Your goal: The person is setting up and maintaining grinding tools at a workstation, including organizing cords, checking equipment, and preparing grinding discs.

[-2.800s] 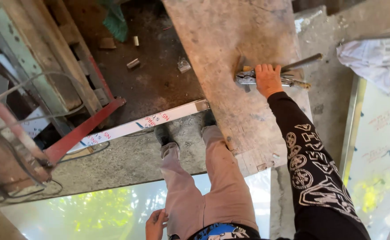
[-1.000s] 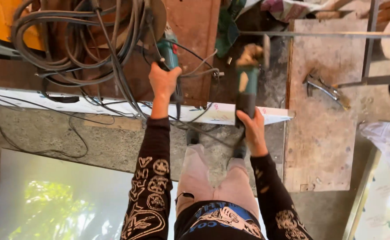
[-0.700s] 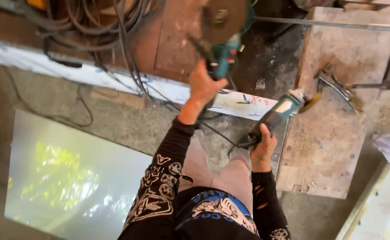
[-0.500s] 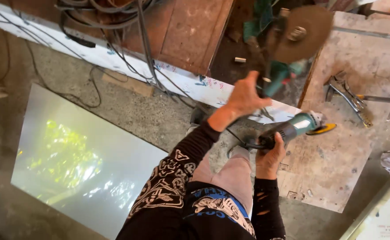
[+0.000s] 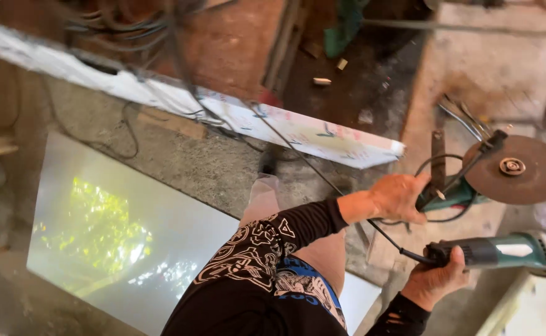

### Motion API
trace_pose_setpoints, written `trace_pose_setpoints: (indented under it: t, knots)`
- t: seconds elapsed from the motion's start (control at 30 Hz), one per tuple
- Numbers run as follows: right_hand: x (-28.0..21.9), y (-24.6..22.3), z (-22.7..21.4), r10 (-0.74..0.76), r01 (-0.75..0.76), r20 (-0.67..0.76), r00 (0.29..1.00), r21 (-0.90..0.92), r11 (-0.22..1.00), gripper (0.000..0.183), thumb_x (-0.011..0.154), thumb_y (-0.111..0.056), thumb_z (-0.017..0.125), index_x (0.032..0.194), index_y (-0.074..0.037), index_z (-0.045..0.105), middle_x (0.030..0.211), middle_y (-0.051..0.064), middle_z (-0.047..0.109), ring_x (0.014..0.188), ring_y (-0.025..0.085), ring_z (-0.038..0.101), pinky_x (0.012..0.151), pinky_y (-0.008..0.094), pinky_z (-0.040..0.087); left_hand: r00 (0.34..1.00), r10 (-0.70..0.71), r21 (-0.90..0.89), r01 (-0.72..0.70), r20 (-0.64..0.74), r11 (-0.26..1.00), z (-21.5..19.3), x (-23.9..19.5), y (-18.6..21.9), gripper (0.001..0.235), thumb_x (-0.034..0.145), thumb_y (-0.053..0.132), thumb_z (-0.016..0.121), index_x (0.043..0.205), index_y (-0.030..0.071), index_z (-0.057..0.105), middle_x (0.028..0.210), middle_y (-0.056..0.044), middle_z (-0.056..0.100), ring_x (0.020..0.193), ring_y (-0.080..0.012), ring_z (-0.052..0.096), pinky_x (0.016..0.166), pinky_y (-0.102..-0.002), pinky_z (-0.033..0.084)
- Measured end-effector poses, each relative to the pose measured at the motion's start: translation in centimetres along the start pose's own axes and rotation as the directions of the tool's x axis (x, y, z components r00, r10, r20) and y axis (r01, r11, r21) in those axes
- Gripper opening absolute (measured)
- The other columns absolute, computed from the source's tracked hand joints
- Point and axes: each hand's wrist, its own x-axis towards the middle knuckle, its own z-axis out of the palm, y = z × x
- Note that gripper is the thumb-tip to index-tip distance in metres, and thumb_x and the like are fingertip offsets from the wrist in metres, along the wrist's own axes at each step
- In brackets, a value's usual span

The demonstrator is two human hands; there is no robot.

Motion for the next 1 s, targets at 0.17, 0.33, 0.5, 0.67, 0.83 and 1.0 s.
trace_pose_setpoints:
  t: [0.17, 0.33, 0.5, 0.67, 0.83, 1.0]
  knots:
    - [2.3, -2.3, -10.1, -0.242, 0.203, -0.196, 0.950, -0.199, 0.959, 0.042, 0.091, -0.010, 0.082, 0.121, 0.002, 0.056, 0.105, 0.008, 0.062, 0.087, 0.020, 0.064, 0.077, 0.033, 0.057, 0.987, 0.076, 0.135, -0.095, 0.140, 0.986, 7.7, 3.4, -0.7, 0.084, 0.061, 0.045, 0.081, 0.125, 0.000, 0.049, 0.089, -0.023, 0.072, 0.083, -0.0419, 0.070, 0.070, -0.052, 0.057]
    - [7.9, 4.3, -17.2, -0.240, 0.108, -0.333, 0.912, -0.370, 0.923, 0.047, 0.086, -0.008, 0.088, 0.119, 0.000, 0.056, 0.113, 0.007, 0.065, 0.096, 0.018, 0.065, 0.086, 0.033, 0.058, 0.955, -0.028, 0.243, -0.047, 0.295, 0.969, 14.2, 8.7, -4.0, 0.085, 0.060, 0.044, 0.084, 0.125, 0.001, 0.051, 0.091, -0.023, 0.072, 0.084, -0.0440, 0.070, 0.073, -0.054, 0.056]
    - [13.9, 13.3, -16.6, -0.099, -0.017, -0.407, 0.908, -0.272, 0.962, 0.044, 0.083, -0.017, 0.087, 0.114, 0.001, 0.060, 0.104, 0.006, 0.066, 0.086, 0.016, 0.063, 0.077, 0.031, 0.056, 0.968, -0.076, 0.278, 0.007, 0.238, 0.961, 19.7, 14.9, -10.2, 0.078, 0.060, 0.035, 0.090, 0.120, 0.002, 0.052, 0.094, -0.026, 0.071, 0.087, -0.0465, 0.069, 0.075, -0.054, 0.055]
    - [15.9, 18.2, -15.0, 0.048, -0.192, -0.384, 0.922, -0.347, 0.918, 0.047, 0.085, -0.027, 0.086, 0.108, 0.008, 0.063, 0.094, 0.009, 0.067, 0.077, 0.017, 0.060, 0.069, 0.032, 0.052, 0.959, -0.173, 0.378, 0.077, 0.225, 0.923, 22.3, 17.0, -13.4, 0.069, 0.063, 0.032, 0.088, 0.114, 0.002, 0.053, 0.091, -0.024, 0.071, 0.086, -0.0450, 0.070, 0.073, -0.053, 0.056]
    - [13.0, 21.7, -16.4, -0.028, -0.264, -0.484, 0.875, -0.523, 0.810, 0.059, 0.081, -0.033, 0.087, 0.113, 0.009, 0.059, 0.099, 0.016, 0.067, 0.084, 0.025, 0.064, 0.077, 0.038, 0.053, 0.962, -0.127, 0.403, 0.021, 0.240, 0.915, 27.8, 14.2, -16.9, 0.067, 0.065, 0.031, 0.086, 0.114, 0.002, 0.053, 0.087, -0.024, 0.071, 0.081, -0.0453, 0.069, 0.071, -0.054, 0.056]
    - [10.8, 26.3, -19.7, -0.108, -0.356, -0.559, 0.822, -0.653, 0.668, 0.067, 0.082, -0.035, 0.087, 0.121, 0.009, 0.054, 0.112, 0.026, 0.063, 0.100, 0.038, 0.063, 0.089, 0.047, 0.051, 0.929, -0.124, 0.402, -0.029, 0.349, 0.915, 33.5, 11.6, -19.4, 0.069, 0.066, 0.035, 0.086, 0.115, 0.001, 0.051, 0.087, -0.023, 0.070, 0.080, -0.0441, 0.070, 0.069, -0.053, 0.056]
